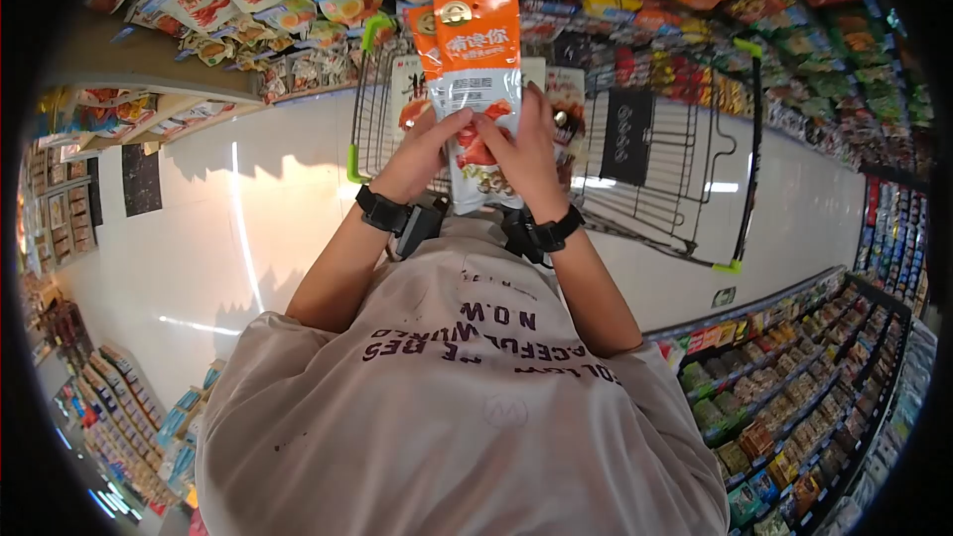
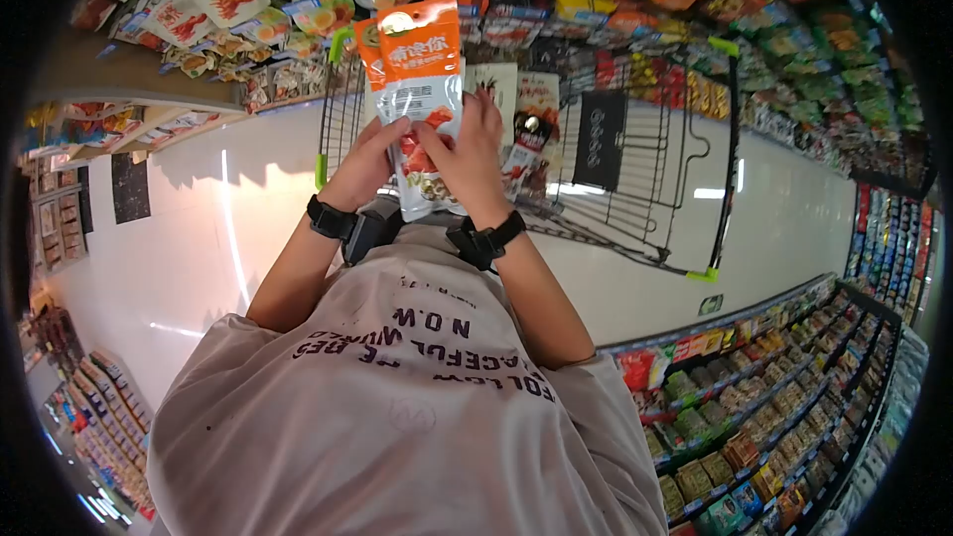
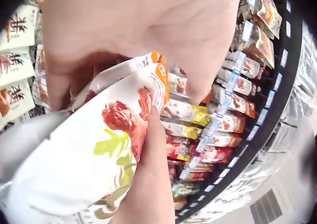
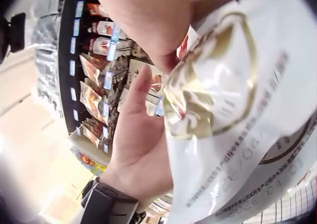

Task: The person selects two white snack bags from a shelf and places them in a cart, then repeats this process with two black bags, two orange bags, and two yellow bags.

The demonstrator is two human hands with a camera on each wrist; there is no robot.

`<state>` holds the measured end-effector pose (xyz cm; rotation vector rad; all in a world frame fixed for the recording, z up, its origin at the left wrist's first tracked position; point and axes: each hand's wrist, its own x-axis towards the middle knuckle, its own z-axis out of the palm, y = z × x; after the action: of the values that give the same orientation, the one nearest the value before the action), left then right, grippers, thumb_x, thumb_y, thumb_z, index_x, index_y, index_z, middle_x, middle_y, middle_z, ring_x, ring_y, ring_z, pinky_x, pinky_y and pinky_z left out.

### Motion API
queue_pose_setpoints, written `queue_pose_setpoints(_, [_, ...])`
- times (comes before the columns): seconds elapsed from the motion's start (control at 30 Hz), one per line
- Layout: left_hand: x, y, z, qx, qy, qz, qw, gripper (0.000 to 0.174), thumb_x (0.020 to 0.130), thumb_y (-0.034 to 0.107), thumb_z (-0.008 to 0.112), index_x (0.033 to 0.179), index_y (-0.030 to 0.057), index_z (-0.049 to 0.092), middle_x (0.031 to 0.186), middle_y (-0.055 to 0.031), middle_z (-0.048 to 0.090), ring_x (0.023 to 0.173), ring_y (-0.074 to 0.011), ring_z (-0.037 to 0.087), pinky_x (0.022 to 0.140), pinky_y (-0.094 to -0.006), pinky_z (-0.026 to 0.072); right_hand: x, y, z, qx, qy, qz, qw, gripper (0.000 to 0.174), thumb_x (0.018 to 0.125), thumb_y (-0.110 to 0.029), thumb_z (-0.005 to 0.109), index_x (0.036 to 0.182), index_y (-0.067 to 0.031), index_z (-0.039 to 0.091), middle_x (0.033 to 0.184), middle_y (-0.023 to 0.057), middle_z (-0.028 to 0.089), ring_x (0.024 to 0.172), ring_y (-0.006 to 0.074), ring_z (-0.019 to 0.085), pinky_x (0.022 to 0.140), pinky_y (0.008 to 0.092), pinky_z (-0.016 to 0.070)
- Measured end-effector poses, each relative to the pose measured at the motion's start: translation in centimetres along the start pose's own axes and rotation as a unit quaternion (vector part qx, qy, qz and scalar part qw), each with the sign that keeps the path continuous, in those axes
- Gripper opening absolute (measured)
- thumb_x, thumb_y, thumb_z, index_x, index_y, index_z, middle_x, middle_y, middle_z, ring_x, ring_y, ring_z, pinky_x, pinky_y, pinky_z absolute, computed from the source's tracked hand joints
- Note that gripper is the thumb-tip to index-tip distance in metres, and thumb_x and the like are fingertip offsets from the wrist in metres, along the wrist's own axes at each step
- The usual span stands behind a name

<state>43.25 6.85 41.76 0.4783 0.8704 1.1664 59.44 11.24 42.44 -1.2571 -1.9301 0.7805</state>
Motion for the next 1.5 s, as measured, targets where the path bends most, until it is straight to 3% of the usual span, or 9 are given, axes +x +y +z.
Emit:
queue_pose_setpoints(0.5, [19.4,-18.5,-4.9,0.414,-0.11,-0.287,0.857,0.051,0.091,0.028,0.063,0.132,0.0046,0.042,0.12,-0.006,0.058,0.103,-0.0142,0.057,0.079,-0.03,0.0523,-4.3,29.9,3.5,0.22,-0.264,0.337,0.876,0.055,0.072,-0.028,0.075,0.112,0.004,0.055,0.093,0.0199,0.067,0.088,0.0307,0.066,0.076,0.0377,0.0509])
queue_pose_setpoints(0.7, [24.8,-39.5,-16.5,0.57,-0.031,-0.215,0.793,0.055,0.081,0.033,0.066,0.12,-0.0032,0.049,0.106,-0.0273,0.063,0.104,-0.0412,0.06,0.087,-0.0457,0.0485,-8.0,42.4,9.8,0.245,-0.325,0.354,0.842,0.036,0.076,-0.034,0.068,0.098,-0.0053,0.069,0.09,0.0157,0.07,0.081,0.0299,0.067,0.072,0.0381,0.0506])
queue_pose_setpoints(0.87, [25.1,-35.3,-12.1,0.682,0.012,-0.309,0.662,0.045,0.087,0.032,0.062,0.112,-0.003,0.053,0.109,-0.0259,0.062,0.101,-0.0417,0.059,0.085,-0.0466,0.0485,-9.8,46.3,14.0,0.008,-0.419,0.371,0.828,0.042,0.086,-0.043,0.055,0.102,-0.0045,0.066,0.098,0.0189,0.068,0.095,0.0359,0.064,0.078,0.0431,0.0511])
queue_pose_setpoints(1.17, [25.1,-40.8,-17.1,0.689,0.0,-0.272,0.672,0.045,0.086,0.043,0.055,0.104,0.0021,0.064,0.1,-0.0235,0.065,0.098,-0.04,0.061,0.084,-0.0467,0.0486,-6.5,42.7,11.8,-0.228,-0.458,0.4,0.761,0.051,0.088,-0.053,0.047,0.1,-0.0082,0.068,0.105,0.0141,0.068,0.102,0.0303,0.065,0.08,0.0425,0.052])
queue_pose_setpoints(1.23, [24.7,-38.0,-15.3,0.651,-0.03,-0.294,0.699,0.045,0.085,0.042,0.054,0.101,0.0014,0.065,0.098,-0.024,0.065,0.097,-0.0407,0.062,0.084,-0.0466,0.0488,-5.6,41.5,9.6,-0.011,-0.489,0.547,0.679,0.064,0.087,-0.061,0.041,0.099,-0.0046,0.068,0.099,0.0166,0.069,0.092,0.0288,0.068,0.082,0.0428,0.0513])
queue_pose_setpoints(1.37, [22.7,-30.2,-13.9,0.583,-0.056,-0.318,0.746,0.039,0.085,0.037,0.054,0.092,0.0,0.065,0.091,-0.0214,0.066,0.084,-0.0374,0.064,0.074,-0.0466,0.0507,-11.8,45.0,7.4,0.094,-0.431,0.528,0.726,0.045,0.088,-0.049,0.059,0.098,-0.0052,0.064,0.065,0.0081,0.066,0.051,0.0175,0.063,0.043,0.0297,0.0481])
queue_pose_setpoints(1.4, [22.4,-28.1,-14.4,0.762,-0.258,-0.112,0.584,0.031,0.084,0.029,0.051,0.084,0.0043,0.069,0.091,-0.0212,0.067,0.092,-0.0364,0.065,0.08,-0.0463,0.0503,-9.4,39.4,4.8,0.042,-0.359,0.514,0.778,0.047,0.086,-0.049,0.06,0.103,-0.0058,0.062,0.066,0.0093,0.066,0.049,0.0173,0.059,0.046,0.034,0.0495])
queue_pose_setpoints(1.43, [21.4,-27.8,-16.9,0.725,-0.203,-0.042,0.656,0.021,0.082,0.017,0.051,0.081,0.0034,0.067,0.087,-0.0192,0.067,0.088,-0.0348,0.065,0.08,-0.0467,0.0506,-10.2,39.9,3.9,0.102,-0.376,0.514,0.764,0.034,0.089,-0.037,0.06,0.099,-0.0054,0.063,0.072,0.0093,0.066,0.059,0.0181,0.063,0.056,0.0365,0.052])
queue_pose_setpoints(1.5, [19.1,-18.8,-15.9,0.823,-0.215,0.15,0.504,0.017,0.079,0.01,0.052,0.085,0.0027,0.066,0.093,-0.0165,0.067,0.091,-0.032,0.064,0.085,-0.0456,0.0491,-11.3,39.1,2.3,0.072,-0.389,0.361,0.845,0.033,0.089,-0.036,0.059,0.101,-0.0054,0.062,0.075,0.0093,0.066,0.063,0.0185,0.063,0.059,0.0372,0.0518])
